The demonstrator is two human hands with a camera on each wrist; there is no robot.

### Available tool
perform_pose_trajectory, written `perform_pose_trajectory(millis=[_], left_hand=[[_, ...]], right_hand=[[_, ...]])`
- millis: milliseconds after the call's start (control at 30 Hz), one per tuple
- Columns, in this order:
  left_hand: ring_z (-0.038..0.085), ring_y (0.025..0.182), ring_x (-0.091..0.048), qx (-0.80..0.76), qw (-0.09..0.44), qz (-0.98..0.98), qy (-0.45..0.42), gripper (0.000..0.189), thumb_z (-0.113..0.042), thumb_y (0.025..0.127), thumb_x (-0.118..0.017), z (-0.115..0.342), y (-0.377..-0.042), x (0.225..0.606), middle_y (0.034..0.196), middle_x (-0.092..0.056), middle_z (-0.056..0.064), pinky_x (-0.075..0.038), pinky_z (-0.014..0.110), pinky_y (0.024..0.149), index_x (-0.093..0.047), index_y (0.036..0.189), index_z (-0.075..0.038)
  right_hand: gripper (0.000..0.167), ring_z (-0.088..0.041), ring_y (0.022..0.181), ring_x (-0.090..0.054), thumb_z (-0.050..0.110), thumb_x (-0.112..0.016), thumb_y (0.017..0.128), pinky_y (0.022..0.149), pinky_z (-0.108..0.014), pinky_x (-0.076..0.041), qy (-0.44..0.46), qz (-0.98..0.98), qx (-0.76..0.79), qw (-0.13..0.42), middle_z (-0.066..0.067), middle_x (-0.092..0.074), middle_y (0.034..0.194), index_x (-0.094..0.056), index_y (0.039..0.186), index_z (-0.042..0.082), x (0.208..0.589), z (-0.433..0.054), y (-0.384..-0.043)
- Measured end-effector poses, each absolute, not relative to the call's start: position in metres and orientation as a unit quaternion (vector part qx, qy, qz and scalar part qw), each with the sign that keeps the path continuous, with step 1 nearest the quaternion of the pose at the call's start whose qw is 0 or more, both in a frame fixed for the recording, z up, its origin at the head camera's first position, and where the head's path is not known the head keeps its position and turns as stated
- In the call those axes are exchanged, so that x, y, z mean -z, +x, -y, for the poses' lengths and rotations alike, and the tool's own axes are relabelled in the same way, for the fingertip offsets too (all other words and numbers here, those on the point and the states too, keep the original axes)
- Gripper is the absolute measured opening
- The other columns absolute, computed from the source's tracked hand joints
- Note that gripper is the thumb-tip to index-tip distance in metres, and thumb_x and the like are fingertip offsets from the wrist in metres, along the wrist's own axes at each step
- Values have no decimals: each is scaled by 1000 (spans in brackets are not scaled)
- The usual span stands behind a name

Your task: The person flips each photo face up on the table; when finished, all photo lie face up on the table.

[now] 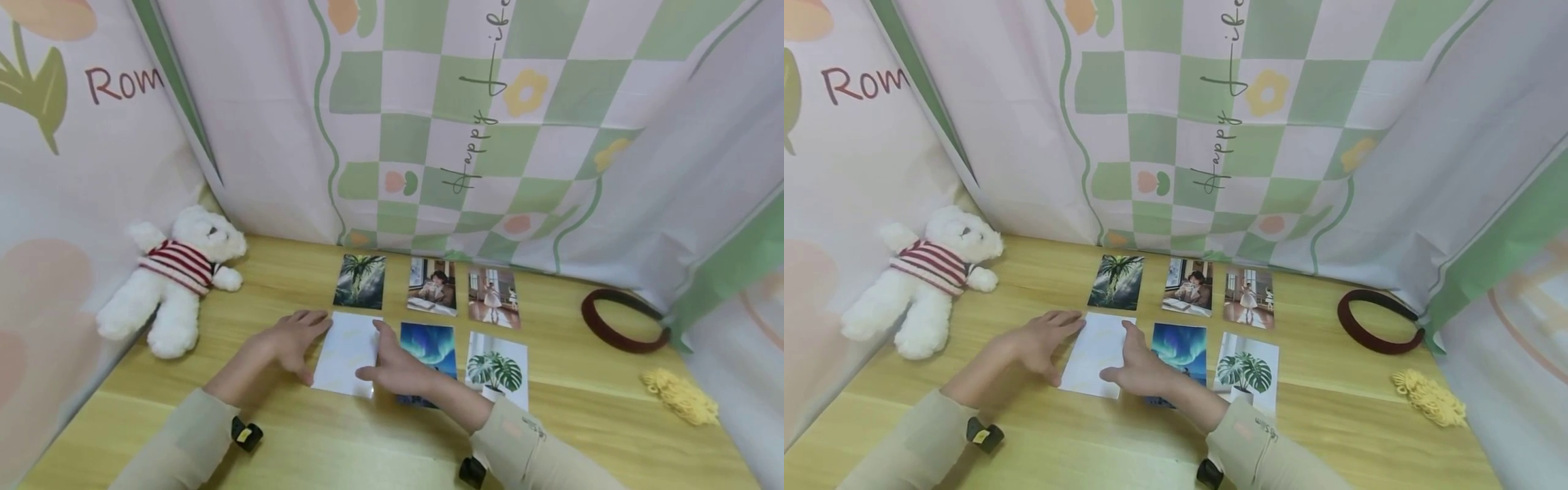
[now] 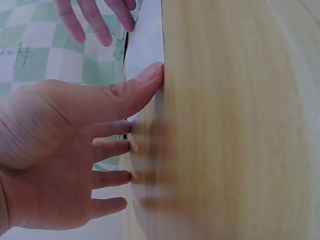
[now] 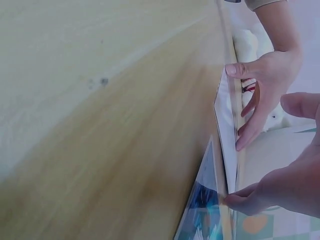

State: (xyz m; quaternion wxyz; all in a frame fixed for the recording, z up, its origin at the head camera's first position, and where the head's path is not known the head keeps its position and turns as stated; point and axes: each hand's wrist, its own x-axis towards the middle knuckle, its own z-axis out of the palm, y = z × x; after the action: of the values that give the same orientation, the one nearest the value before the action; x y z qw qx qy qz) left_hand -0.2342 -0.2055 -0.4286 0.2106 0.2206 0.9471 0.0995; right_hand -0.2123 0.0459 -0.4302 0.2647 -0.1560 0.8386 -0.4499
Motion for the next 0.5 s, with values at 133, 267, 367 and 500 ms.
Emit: perform_pose_trajectory(millis=[133,267,367,500], left_hand=[[50,158,-20,-104,204,-948,220,117,-44,74,-93,207,-234,430,173,-20,21,-24,72,126,-28,163,-4],[49,158,-20,-107,200,-949,217,117,-43,74,-93,207,-234,431,173,-20,20,-24,71,126,-28,163,-4],[49,159,-20,-108,201,-950,213,117,-42,74,-93,206,-234,430,174,-20,20,-24,70,127,-29,163,-4],[49,159,-18,-114,208,-950,205,116,-39,74,-93,204,-233,429,174,-17,22,-25,69,127,-28,163,-4]], right_hand=[[101,-45,161,-16,22,-69,96,128,-66,-24,-131,-825,485,259,-28,-7,173,2,165,4,430,-42,-211],[99,-49,160,-15,19,-69,95,126,-67,-28,-109,-802,533,249,-24,-5,174,0,165,4,431,-42,-212],[96,-52,159,-17,16,-69,95,126,-67,-30,-99,-786,561,241,-23,-4,175,-3,164,3,432,-44,-212],[94,-51,160,-15,14,-68,95,127,-67,-29,-97,-774,580,235,-23,-3,175,-5,163,2,431,-45,-212]])
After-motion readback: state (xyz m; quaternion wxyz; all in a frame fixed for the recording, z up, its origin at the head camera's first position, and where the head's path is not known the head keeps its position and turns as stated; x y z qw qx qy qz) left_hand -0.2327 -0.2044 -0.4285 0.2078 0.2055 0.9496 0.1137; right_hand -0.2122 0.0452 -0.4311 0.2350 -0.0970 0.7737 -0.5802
